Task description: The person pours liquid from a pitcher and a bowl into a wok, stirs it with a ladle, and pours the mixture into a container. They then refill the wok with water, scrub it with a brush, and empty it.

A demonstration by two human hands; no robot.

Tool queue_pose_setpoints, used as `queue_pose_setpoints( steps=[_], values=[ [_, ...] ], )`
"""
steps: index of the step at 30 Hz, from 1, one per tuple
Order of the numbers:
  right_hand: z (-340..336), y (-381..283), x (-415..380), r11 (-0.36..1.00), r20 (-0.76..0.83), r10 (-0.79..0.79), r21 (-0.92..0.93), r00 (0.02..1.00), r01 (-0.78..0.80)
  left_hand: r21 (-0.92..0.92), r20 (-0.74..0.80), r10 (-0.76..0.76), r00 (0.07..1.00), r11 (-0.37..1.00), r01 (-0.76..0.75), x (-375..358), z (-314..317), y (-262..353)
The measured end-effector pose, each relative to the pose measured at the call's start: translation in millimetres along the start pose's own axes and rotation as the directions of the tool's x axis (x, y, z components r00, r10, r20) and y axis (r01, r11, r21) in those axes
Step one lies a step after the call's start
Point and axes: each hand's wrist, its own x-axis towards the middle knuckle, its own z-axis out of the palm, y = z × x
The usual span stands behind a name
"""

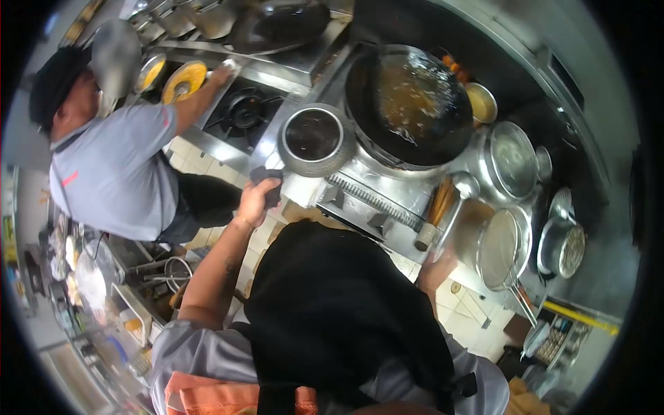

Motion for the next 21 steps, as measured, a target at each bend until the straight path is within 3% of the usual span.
queue_pose_setpoints(
  steps=[2, 3, 5, 7, 9, 11, 12, 14, 15, 21],
  values=[
    [-4, -39, 32, 0.941, -0.108, -0.254, 0.202, 0.961, 0.272, -0.050, -0.049, -0.005, 0.999, 0.999, 0.002, 19, -7, 3],
    [-4, -65, 46, 0.936, -0.105, -0.260, 0.216, 0.960, 0.278, -0.040, -0.026, -0.021, 0.999, 0.999, 0.020, 28, -11, 9],
    [1, -130, 70, 0.761, 0.104, -0.472, 0.549, 0.876, 0.345, -0.032, -0.003, -0.061, 0.998, 0.998, 0.061, 49, -12, 23],
    [15, -198, 85, 0.661, 0.301, -0.490, 0.740, 0.818, 0.124, -0.024, -0.005, -0.048, 0.999, 0.999, 0.048, 83, -18, 21],
    [70, -240, 89, 0.630, 0.323, -0.518, 0.771, 0.792, 0.098, 0.008, 0.019, -0.035, 0.999, 0.999, 0.034, 108, -22, 24],
    [133, -275, 90, 0.662, 0.437, -0.313, 0.737, 0.843, -0.136, 0.033, 0.072, -0.104, 0.992, 0.994, 0.102, 129, -29, 28],
    [145, -295, 96, 0.669, 0.431, -0.310, 0.733, 0.847, -0.128, 0.038, 0.099, -0.132, 0.986, 0.991, 0.129, 143, -34, 25],
    [161, -328, 105, 0.454, 0.677, -0.058, 0.672, 0.734, -0.585, 0.024, 0.132, -0.148, 0.980, 0.989, 0.146, 158, -39, 23],
    [165, -338, 111, 0.422, 0.716, -0.018, 0.638, 0.697, -0.644, 0.022, 0.179, -0.157, 0.971, 0.988, 0.155, 164, -41, 24],
    [187, -356, 124, 0.395, 0.639, 0.052, 0.693, 0.768, -0.603, -0.030, 0.280, -0.182, 0.942, 0.980, 0.199, 190, -49, 21]
  ],
)
